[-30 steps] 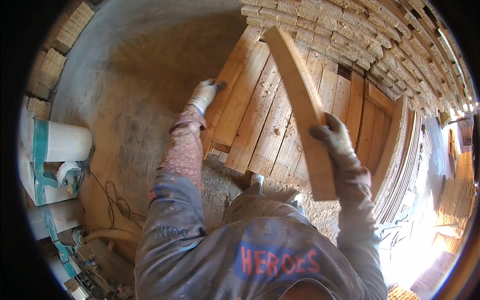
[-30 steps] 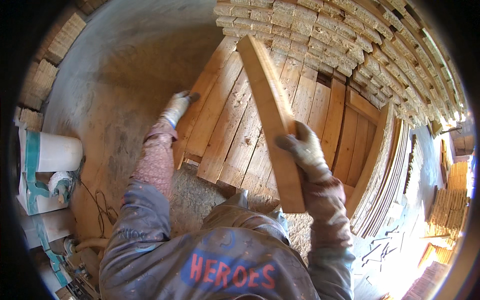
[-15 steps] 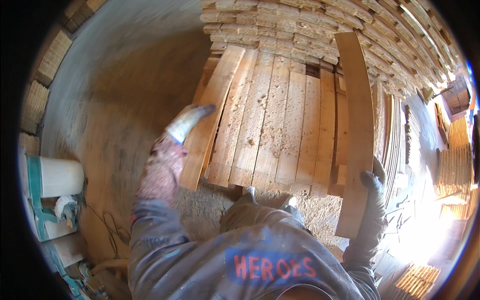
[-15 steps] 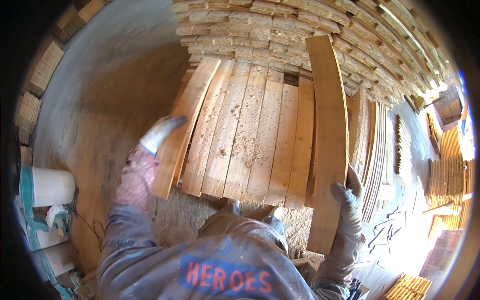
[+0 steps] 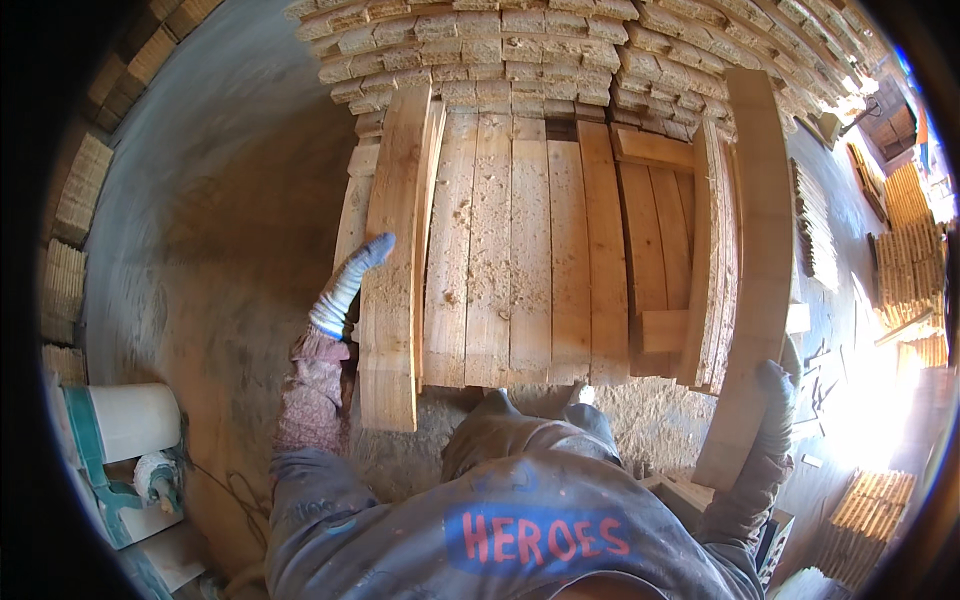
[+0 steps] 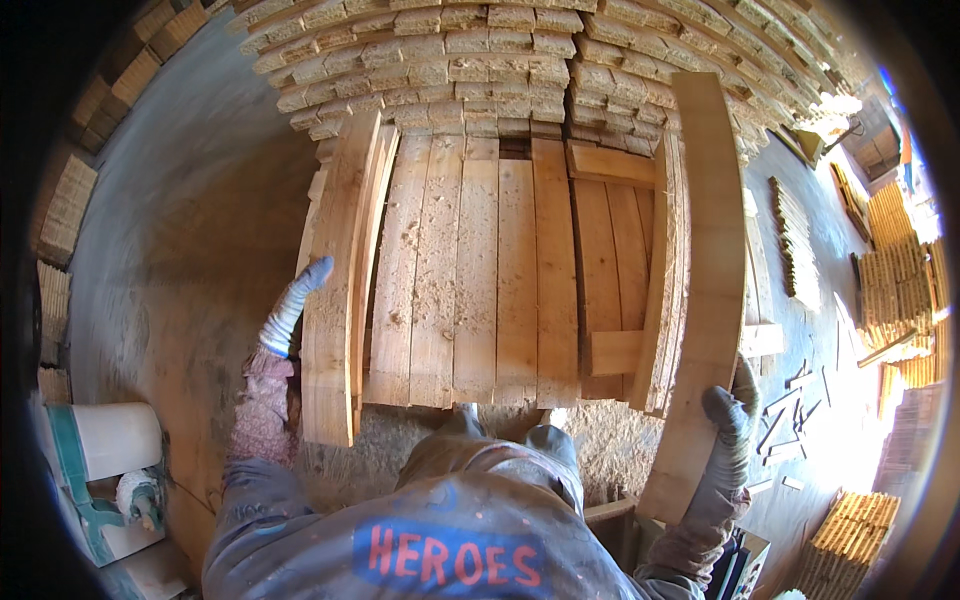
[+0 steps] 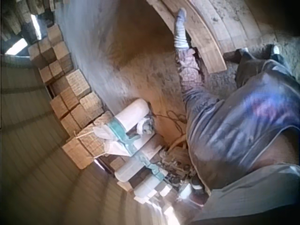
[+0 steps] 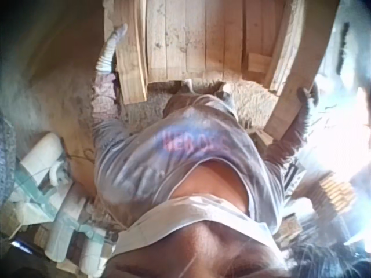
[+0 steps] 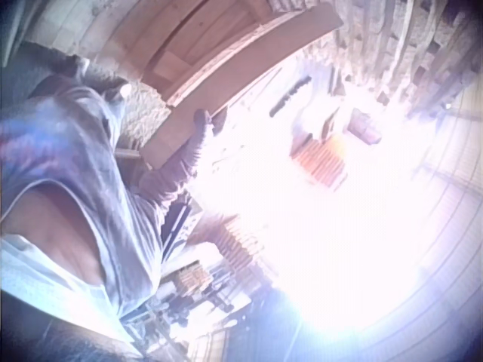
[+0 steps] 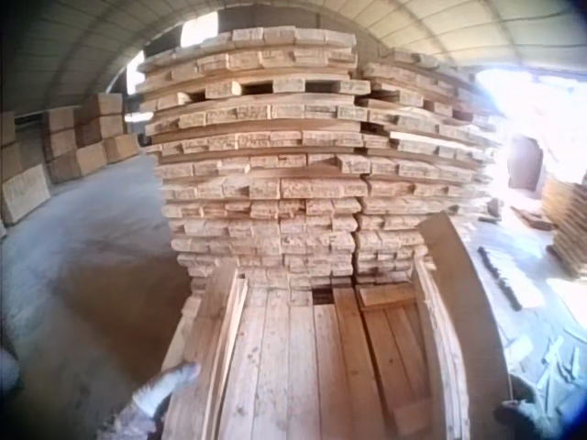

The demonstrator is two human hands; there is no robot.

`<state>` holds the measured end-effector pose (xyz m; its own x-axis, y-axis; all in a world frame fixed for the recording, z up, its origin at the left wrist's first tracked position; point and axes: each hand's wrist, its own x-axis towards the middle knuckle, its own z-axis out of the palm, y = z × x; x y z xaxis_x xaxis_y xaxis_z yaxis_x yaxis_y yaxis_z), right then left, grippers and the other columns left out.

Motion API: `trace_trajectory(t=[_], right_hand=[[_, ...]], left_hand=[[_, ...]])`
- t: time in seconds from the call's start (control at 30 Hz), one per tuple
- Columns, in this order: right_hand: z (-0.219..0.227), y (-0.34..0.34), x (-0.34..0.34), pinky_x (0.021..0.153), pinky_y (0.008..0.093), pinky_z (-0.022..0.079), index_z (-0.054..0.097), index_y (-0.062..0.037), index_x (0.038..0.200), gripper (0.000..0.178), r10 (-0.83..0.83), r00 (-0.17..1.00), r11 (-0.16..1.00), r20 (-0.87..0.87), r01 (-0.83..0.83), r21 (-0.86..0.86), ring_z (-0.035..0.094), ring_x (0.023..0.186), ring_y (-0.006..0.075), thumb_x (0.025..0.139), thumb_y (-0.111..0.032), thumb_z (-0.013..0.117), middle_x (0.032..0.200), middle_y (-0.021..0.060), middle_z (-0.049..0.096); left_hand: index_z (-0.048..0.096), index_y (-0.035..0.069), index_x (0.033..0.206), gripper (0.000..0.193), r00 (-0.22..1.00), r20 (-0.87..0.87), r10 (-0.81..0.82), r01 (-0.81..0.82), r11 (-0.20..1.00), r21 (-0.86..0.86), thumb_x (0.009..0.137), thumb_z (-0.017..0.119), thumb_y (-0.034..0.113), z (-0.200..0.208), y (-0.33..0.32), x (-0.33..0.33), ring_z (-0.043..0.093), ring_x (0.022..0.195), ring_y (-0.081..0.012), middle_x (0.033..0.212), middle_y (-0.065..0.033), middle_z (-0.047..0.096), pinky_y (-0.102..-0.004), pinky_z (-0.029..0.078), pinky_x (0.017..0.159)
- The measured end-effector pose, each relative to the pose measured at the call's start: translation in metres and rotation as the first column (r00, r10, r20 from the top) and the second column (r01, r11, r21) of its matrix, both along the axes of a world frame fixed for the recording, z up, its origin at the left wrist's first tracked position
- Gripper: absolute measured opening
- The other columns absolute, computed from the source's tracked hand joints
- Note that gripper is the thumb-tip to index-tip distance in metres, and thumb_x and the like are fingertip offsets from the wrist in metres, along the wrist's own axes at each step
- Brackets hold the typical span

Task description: The person repeatedly picks up small wooden planks from a large stack and places them onto a conveyor belt. The person wears gloves and handles the planks by hand, moving them in batches and individually throughout the clip.

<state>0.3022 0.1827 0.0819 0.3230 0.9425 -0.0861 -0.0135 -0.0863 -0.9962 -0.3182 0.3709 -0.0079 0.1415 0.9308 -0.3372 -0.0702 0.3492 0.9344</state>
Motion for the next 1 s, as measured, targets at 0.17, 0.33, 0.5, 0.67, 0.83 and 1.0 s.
trace_trajectory(t=[0.17,0.33,0.5,0.67,0.83,1.0], right_hand=[[0.014,-0.012,0.037,0.069,0.0179,0.046,0.051,0.0021,0.147,0.069,-0.078,0.995,0.997,0.064,0.077,0.013,0.060,0.080,0.0035,0.088,-0.025,0.074,0.108,0.0009,0.070],[0.074,0.006,0.030,0.075,0.0237,0.049,0.058,0.0021,0.139,0.061,-0.157,0.986,0.986,0.058,0.154,0.060,0.060,0.086,0.0077,0.087,-0.025,0.075,0.105,0.0002,0.068],[0.050,0.035,0.159,0.074,0.0248,0.048,0.064,0.0006,0.125,0.046,-0.176,0.949,0.984,0.263,0.177,0.019,0.058,0.085,0.0082,0.086,-0.020,0.076,0.098,-0.0022,0.065],[-0.028,0.077,0.242,0.076,0.0319,0.051,0.063,0.0020,0.110,0.040,-0.074,0.892,0.985,0.447,0.134,-0.105,0.062,0.084,0.0165,0.087,-0.026,0.079,0.095,0.0097,0.068],[-0.075,0.099,0.220,0.105,0.0434,0.048,0.031,0.0076,0.153,0.105,0.132,0.699,0.968,0.703,0.062,-0.243,0.061,0.126,0.0401,0.084,-0.056,0.079,0.135,0.0319,0.060],[-0.079,0.093,0.238,0.113,0.0418,0.041,0.027,0.0108,0.155,0.117,0.183,0.821,0.973,0.540,-0.071,-0.221,0.049,0.140,0.0404,0.081,-0.063,0.079,0.150,0.0336,0.047]], left_hand=[[0.042,0.002,0.155,0.076,0.991,-0.003,0.130,-0.130,0.991,-0.006,0.099,0.067,0.047,-0.034,-0.002,0.055,0.039,0.146,-0.0212,0.158,-0.0114,0.043,-0.0331,0.032,0.121],[0.054,0.002,0.144,0.062,0.964,0.122,0.237,-0.218,0.964,-0.153,0.099,0.066,0.043,-0.032,-0.014,0.080,0.055,0.129,-0.0181,0.139,-0.0078,0.059,-0.0307,0.043,0.111],[0.061,0.005,0.129,0.055,0.977,0.130,0.170,-0.161,0.984,-0.074,0.090,0.073,0.042,-0.031,-0.036,0.076,0.067,0.103,-0.0189,0.114,-0.0067,0.067,-0.0338,0.054,0.096],[0.064,0.004,0.125,0.043,0.974,0.014,0.226,-0.224,0.971,-0.085,0.093,0.074,0.032,0.057,-0.065,0.208,0.064,0.097,-0.0133,0.107,-0.0021,0.067,-0.0280,0.050,0.093],[0.027,-0.004,0.153,0.076,0.992,-0.094,0.081,-0.067,0.987,0.149,0.095,0.072,0.015,0.048,-0.023,0.362,0.070,0.106,-0.0285,0.123,-0.0259,0.067,-0.0358,0.060,0.091],[0.007,0.007,0.164,0.113,0.920,-0.380,0.100,0.012,0.959,0.282,0.081,0.083,0.012,0.077,0.001,0.481,0.069,0.108,-0.0324,0.130,-0.0338,0.060,-0.0418,0.060,0.090]])
